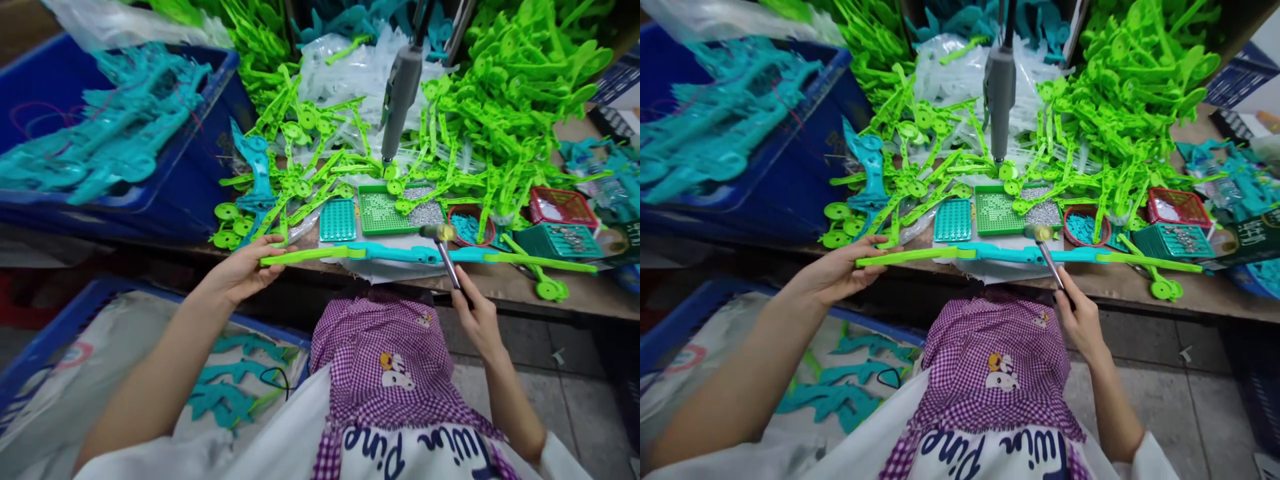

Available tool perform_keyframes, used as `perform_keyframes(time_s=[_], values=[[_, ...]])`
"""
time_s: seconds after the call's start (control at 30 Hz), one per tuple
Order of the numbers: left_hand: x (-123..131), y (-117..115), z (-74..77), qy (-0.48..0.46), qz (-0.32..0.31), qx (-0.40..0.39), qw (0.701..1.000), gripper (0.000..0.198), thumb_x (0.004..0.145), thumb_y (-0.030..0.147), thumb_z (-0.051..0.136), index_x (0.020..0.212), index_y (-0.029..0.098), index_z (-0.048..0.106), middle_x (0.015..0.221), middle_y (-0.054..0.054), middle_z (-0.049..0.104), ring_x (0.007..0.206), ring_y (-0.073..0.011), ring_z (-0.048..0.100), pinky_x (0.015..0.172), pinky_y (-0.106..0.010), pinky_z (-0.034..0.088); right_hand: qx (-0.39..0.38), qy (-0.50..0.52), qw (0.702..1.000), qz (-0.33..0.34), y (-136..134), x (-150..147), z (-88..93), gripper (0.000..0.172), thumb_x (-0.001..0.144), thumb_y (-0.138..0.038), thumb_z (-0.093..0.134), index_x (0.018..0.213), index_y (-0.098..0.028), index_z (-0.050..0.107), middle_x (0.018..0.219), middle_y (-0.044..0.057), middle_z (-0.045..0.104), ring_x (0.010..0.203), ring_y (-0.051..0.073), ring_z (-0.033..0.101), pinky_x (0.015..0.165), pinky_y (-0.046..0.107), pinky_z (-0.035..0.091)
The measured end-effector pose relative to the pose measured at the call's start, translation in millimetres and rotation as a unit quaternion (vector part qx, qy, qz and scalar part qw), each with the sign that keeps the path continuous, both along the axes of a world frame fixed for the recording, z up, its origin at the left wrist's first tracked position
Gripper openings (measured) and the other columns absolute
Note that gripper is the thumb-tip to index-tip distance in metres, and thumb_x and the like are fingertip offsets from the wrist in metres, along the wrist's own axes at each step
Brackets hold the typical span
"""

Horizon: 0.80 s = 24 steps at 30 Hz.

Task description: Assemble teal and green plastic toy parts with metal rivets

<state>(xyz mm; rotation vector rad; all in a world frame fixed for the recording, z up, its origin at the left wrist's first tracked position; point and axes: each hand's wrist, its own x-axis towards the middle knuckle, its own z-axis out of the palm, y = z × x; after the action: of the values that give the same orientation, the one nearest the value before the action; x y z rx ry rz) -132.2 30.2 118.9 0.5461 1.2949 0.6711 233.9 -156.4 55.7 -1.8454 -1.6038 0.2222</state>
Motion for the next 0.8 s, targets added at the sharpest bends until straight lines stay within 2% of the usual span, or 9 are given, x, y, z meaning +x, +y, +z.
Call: perform_keyframes(time_s=[0.07,0.13,0.2,0.3,0.43,0.53,0.67,0.73,0.8], values=[[3.2,2.0,5.6,-0.014,0.008,-0.019,1.0,0.028,0.073,-0.003,0.048,0.091,0.019,0.047,0.086,-0.006,0.067,0.038,0.0005,0.034,0.029,-0.005,0.027,0.001,-0.075,0.997,0.009,-24.1,15.4,-11.2,0.045,0.098,-0.036,0.045,0.139,-0.024,0.057,0.111,0.011,0.074,0.089,0.02,0.073,0.074,0.028,0.057],[7.5,3.4,9.3,-0.015,0.02,-0.031,0.999,0.029,0.075,-0.005,0.043,0.091,0.018,0.047,0.087,-0.006,0.067,0.038,0.0006,0.033,0.029,-0.005,0.027,-0.017,-0.175,0.984,0.024,-50.6,28.9,-20.3,0.041,0.098,-0.032,0.045,0.135,-0.024,0.061,0.084,0.007,0.074,0.065,0.015,0.068,0.059,0.022,0.051],[11.8,4.5,12.2,-0.014,0.029,-0.033,0.999,0.029,0.076,-0.006,0.042,0.091,0.018,0.047,0.086,-0.007,0.067,0.039,0.0005,0.034,0.03,-0.004,0.028,-0.022,-0.274,0.961,0.04,-74.5,41.1,-26.6,0.037,0.098,-0.029,0.048,0.13,-0.025,0.066,0.062,0.001,0.062,0.048,0.01,0.057,0.049,0.02,0.041],[16.1,6.0,16.2,-0.01,0.034,-0.034,0.999,0.028,0.078,-0.006,0.041,0.09,0.019,0.048,0.086,-0.006,0.067,0.038,0.0003,0.033,0.029,-0.003,0.026,-0.008,-0.346,0.937,0.041,-95.7,61.7,-31.2,0.037,0.098,-0.027,0.049,0.131,-0.024,0.065,0.06,-0.001,0.057,0.046,0.009,0.054,0.048,0.021,0.037],[16.2,9.3,20.0,-0.012,0.045,-0.035,0.998,0.028,0.076,-0.006,0.04,0.088,0.018,0.049,0.087,-0.006,0.067,0.038,0.001,0.03,0.028,-0.003,0.025,-0.025,-0.409,0.912,-0.013,-91.3,90.5,-28.6,0.036,0.098,-0.028,0.048,0.128,-0.024,0.067,0.059,0.0,0.057,0.043,0.01,0.049,0.043,0.025,0.029],[14.7,9.1,15.8,-0.016,0.043,-0.029,0.999,0.028,0.073,-0.005,0.043,0.088,0.018,0.049,0.088,-0.007,0.067,0.038,0.0011,0.03,0.028,-0.004,0.025,-0.035,-0.373,0.926,0.046,-73.7,87.3,-26.1,0.036,0.099,-0.029,0.045,0.127,-0.024,0.069,0.058,0.0,0.055,0.046,0.01,0.051,0.045,0.024,0.032],[14.0,-4.1,-2.8,-0.004,0.005,0.017,1.0,0.029,0.072,0.001,0.056,0.094,0.019,0.052,0.095,-0.004,0.068,0.041,0.0001,0.034,0.031,-0.008,0.033,-0.016,-0.237,0.957,0.165,-47.6,37.4,-36.7,0.041,0.101,-0.025,0.041,0.137,-0.022,0.059,0.066,0.0,0.061,0.053,0.009,0.058,0.053,0.019,0.041],[12.9,-13.7,-11.2,0.005,-0.009,0.019,1.0,0.028,0.072,0.003,0.06,0.095,0.018,0.054,0.1,-0.003,0.067,0.041,0.0002,0.036,0.032,-0.009,0.035,-0.01,-0.182,0.968,0.171,-39.7,14.4,-45.2,0.044,0.102,-0.024,0.039,0.144,-0.021,0.051,0.073,0.002,0.066,0.058,0.01,0.061,0.056,0.019,0.044],[10.5,-20.0,-13.4,-0.002,-0.008,0.004,1.0,0.025,0.076,0.002,0.057,0.096,0.017,0.054,0.101,-0.004,0.066,0.04,0.0008,0.036,0.03,-0.009,0.034,-0.01,-0.162,0.973,0.165,-39.3,7.5,-50.7,0.046,0.102,-0.023,0.038,0.148,-0.022,0.046,0.078,0.003,0.068,0.06,0.01,0.062,0.058,0.019,0.045]])
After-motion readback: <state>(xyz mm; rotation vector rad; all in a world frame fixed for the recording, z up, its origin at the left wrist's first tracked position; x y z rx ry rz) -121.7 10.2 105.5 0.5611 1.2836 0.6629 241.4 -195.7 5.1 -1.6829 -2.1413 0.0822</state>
